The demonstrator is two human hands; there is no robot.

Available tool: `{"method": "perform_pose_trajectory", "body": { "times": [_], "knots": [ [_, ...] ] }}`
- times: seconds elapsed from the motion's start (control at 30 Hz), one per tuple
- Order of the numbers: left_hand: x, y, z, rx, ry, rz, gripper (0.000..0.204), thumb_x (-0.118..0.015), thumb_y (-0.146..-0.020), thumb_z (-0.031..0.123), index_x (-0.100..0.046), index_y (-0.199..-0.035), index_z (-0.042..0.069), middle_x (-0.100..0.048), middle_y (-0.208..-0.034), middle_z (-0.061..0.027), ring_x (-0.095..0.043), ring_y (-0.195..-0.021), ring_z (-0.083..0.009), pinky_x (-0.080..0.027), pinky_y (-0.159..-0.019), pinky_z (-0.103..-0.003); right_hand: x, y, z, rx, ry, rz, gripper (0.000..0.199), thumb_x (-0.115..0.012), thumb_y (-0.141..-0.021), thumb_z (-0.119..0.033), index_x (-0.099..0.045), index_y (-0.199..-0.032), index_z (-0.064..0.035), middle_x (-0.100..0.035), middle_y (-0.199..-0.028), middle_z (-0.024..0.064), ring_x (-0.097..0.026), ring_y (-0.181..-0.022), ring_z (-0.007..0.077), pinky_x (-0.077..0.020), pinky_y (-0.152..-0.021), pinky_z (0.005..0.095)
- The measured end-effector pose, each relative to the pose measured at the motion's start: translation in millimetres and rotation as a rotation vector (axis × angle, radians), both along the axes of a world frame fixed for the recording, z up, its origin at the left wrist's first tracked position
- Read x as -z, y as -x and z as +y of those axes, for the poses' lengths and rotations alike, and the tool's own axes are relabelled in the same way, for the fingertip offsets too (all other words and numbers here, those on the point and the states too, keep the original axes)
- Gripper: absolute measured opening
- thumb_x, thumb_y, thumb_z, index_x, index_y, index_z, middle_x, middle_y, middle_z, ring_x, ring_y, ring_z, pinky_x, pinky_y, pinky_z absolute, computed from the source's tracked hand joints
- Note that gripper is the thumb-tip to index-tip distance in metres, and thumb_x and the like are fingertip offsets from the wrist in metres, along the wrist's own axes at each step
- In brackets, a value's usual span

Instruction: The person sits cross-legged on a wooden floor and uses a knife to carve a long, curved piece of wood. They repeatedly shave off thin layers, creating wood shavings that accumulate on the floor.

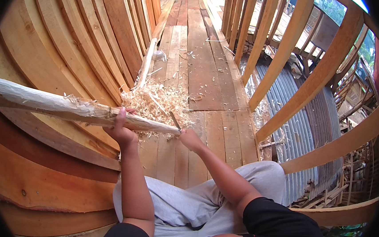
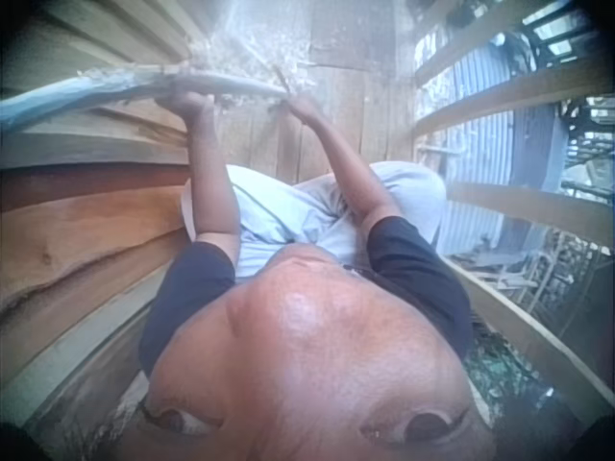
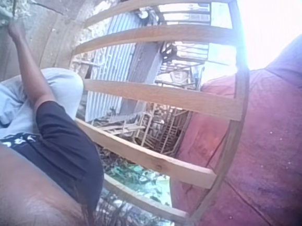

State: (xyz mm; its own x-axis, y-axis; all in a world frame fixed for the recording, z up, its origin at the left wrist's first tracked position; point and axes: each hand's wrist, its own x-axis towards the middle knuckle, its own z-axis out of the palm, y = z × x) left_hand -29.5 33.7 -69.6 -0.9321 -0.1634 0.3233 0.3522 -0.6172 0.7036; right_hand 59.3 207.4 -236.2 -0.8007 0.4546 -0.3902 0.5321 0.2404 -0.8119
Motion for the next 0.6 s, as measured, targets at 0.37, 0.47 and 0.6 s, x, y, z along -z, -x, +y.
{"method": "perform_pose_trajectory", "body": {
  "times": [0.37, 0.47, 0.6],
  "knots": [
    [6, 12, -6, 0.071, -0.034, -0.070, 0.031, -0.062, -0.079, 0.007, -0.047, -0.103, -0.005, -0.059, -0.074, -0.0160, -0.061, -0.066, -0.0270, -0.053, -0.066, -0.042, -23, -6, -5, 0.018, 0.152, -0.054, 0.042, -0.037, -0.102, -0.038, -0.054, -0.085, -0.0027, -0.044, -0.059, 0.0022, -0.041, -0.044, 0.0138, -0.0337, -0.039, 0.0338],
    [3, 9, -5, 0.080, -0.052, -0.052, 0.028, -0.063, -0.078, 0.005, -0.049, -0.099, -0.005, -0.058, -0.074, -0.0156, -0.061, -0.066, -0.0270, -0.053, -0.064, -0.042, -25, -8, -5, 0.040, 0.205, -0.051, 0.041, -0.037, -0.102, -0.037, -0.052, -0.083, -0.0037, -0.044, -0.059, 0.0013, -0.039, -0.043, 0.0121, -0.0312, -0.038, 0.0321],
    [3, 10, -3, 0.057, -0.085, -0.069, 0.022, -0.063, -0.076, 0.000, -0.051, -0.093, -0.003, -0.055, -0.075, -0.0139, -0.060, -0.064, -0.0269, -0.054, -0.061, -0.042, -17, -4, 0, 0.045, 0.225, -0.082, 0.040, -0.038, -0.101, -0.039, -0.052, -0.084, -0.0055, -0.042, -0.059, 0.0005, -0.034, -0.043, 0.0105, -0.0262, -0.037, 0.0305]
  ]
}}
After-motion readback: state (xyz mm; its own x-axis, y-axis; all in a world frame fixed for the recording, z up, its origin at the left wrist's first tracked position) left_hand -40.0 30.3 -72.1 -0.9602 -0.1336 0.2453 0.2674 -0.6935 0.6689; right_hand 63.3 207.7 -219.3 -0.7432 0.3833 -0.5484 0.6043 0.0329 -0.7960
